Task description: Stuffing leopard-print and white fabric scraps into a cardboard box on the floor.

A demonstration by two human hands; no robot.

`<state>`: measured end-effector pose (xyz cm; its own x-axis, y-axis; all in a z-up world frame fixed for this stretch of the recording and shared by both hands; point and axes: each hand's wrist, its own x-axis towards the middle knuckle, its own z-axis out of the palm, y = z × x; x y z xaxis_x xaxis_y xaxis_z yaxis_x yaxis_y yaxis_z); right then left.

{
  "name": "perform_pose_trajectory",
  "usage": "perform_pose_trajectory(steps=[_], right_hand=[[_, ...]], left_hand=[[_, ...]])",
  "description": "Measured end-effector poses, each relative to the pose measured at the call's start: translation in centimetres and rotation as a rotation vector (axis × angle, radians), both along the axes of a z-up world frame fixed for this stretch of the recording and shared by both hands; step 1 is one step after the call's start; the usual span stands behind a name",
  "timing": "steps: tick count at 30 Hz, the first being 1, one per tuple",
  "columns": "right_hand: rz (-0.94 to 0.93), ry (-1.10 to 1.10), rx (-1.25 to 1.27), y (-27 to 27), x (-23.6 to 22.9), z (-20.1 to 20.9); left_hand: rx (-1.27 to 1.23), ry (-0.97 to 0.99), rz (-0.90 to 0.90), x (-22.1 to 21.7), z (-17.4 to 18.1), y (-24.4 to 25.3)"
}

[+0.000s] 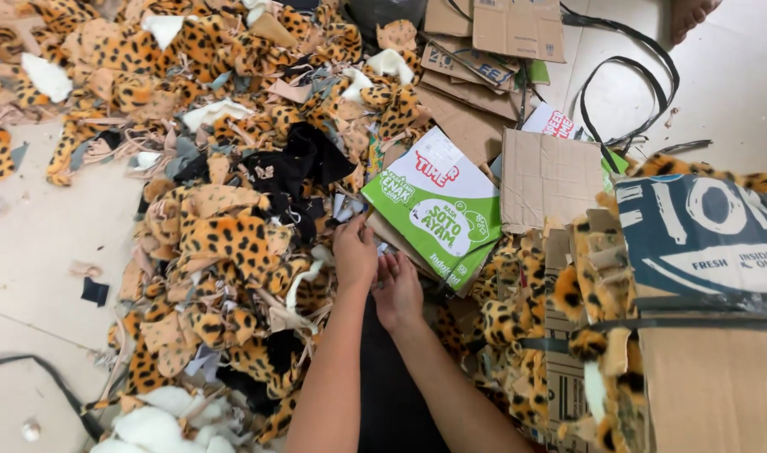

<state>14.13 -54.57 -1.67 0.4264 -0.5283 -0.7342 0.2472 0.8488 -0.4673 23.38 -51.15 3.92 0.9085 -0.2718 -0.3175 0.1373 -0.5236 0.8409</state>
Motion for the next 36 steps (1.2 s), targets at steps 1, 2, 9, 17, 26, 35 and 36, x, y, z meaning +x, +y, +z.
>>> perform_pose_trajectory(steps=[1, 2, 9, 17, 26, 35, 36], right_hand=[[-0.006, 0.002, 0.004, 0.0, 0.2, -1.1], [-0.002, -0.007, -0.014, 0.0, 0.2, -2.1], [0.093, -0.111, -0.016, 1.1, -0.3, 1.5], [0.592, -0.409, -0.206, 7.3, -2.0, 9.1], [0.528, -0.225, 0.010, 9.5, -2.0, 9.1], [0.813, -0.088, -0.786, 11.0, -3.1, 5.1], [0.834, -0.075, -0.843, 11.1, -3.0, 6.0]], left_hand=[[0.004, 0.002, -0.006, -0.1, 0.3, -0.3], [0.113, -0.012, -0.014, -0.3, 0.6, -0.8], [-0.203, 0.164, 0.188, -0.4, 3.4, -2.2], [-0.358, -0.070, 0.428, 0.2, 12.9, 10.9], [-0.548, -0.048, 0.709, -7.1, 4.1, 30.3], [-0.392, 0.210, 0.874, -14.7, 10.7, 33.6], [-0.416, 0.106, 0.869, -14.7, 11.1, 33.9]])
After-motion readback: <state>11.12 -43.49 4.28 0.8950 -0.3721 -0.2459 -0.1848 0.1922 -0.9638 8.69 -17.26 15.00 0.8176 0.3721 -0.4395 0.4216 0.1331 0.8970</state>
